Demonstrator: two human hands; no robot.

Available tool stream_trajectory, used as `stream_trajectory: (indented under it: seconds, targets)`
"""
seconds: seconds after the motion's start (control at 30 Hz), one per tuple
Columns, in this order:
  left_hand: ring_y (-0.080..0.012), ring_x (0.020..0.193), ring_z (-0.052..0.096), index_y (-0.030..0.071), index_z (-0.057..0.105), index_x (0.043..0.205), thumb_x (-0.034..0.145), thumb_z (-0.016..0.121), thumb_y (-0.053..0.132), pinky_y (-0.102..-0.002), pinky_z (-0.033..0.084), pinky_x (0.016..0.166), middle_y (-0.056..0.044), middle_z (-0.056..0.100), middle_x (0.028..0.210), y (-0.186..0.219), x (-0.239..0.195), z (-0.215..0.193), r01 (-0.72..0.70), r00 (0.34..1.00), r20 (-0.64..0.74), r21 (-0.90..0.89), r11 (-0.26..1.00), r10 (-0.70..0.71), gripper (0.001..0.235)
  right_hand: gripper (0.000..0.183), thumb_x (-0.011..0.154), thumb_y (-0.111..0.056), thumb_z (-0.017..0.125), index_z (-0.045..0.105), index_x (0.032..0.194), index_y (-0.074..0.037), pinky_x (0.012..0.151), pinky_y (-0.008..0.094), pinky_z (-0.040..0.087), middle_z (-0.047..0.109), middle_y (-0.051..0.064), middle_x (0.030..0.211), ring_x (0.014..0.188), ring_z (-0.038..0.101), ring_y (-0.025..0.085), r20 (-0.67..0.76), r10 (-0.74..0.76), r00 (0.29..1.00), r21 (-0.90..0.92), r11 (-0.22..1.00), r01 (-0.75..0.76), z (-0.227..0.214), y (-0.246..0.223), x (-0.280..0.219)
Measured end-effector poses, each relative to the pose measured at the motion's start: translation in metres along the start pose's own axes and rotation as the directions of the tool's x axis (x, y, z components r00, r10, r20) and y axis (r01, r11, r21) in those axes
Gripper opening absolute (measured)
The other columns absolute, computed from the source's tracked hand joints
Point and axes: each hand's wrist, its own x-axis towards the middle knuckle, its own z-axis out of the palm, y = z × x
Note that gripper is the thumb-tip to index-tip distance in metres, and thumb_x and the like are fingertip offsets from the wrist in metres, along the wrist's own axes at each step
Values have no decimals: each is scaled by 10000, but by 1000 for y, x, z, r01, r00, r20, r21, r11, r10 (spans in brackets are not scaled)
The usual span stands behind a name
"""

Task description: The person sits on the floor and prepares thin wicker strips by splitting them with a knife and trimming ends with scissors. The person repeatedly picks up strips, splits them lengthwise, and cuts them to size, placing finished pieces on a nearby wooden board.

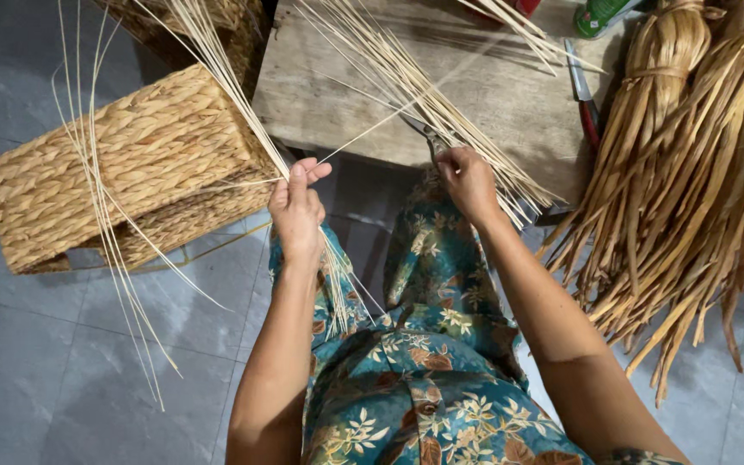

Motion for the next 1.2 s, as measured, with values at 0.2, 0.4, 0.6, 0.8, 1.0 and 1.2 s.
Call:
stream_trajectory:
  seconds: [0.2,0.4,0.6,0.8,1.0,1.2]
  targets:
    - [6,418,301,-13,646,1154,1055,574,309,-197,257,378,-163,756,1039,-15,2,-8,56,998,-33,-13,998,-56,345,171,937,-160,724,739,1096,-98,820,488,539,663,173,1070,960,664,400,-43,-71,997,-168,984,63,33,49,0]
    - [7,423,305,-9,644,1162,1056,574,317,-194,262,381,-166,759,1054,-16,5,-14,50,998,-36,-7,999,-50,350,311,857,-175,757,703,1154,-101,844,497,533,650,170,1138,1004,653,406,-11,-29,1000,-186,982,26,22,61,32]
    - [0,432,312,-13,645,1171,1056,584,304,-197,278,389,-162,751,1063,-21,4,-16,77,996,-32,-29,997,-78,343,441,843,-185,780,658,1261,-118,853,508,521,618,167,1175,1082,604,409,27,-29,999,-280,959,35,8,72,49]
    - [-2,437,321,-19,646,1172,1053,598,305,-195,272,386,-160,752,1051,-22,6,-17,71,997,-24,-3,998,-71,349,390,820,-179,772,683,1197,-132,869,483,529,617,146,1110,1096,602,368,37,-139,990,-404,904,142,15,76,46]
    - [1,423,327,-13,650,1164,1044,599,308,-196,274,375,-156,756,1053,-29,10,-13,89,995,-38,18,996,-88,347,277,841,-217,782,675,1069,-102,798,489,543,638,158,1015,955,645,371,87,-248,965,-386,885,262,13,75,50]
    - [7,413,313,-17,655,1170,1046,590,298,-194,260,371,-170,762,1065,-38,14,-12,79,996,-43,23,997,-78,345,397,820,-233,784,674,1168,-76,799,465,556,688,179,1080,954,695,362,147,-138,979,-151,975,160,5,70,46]
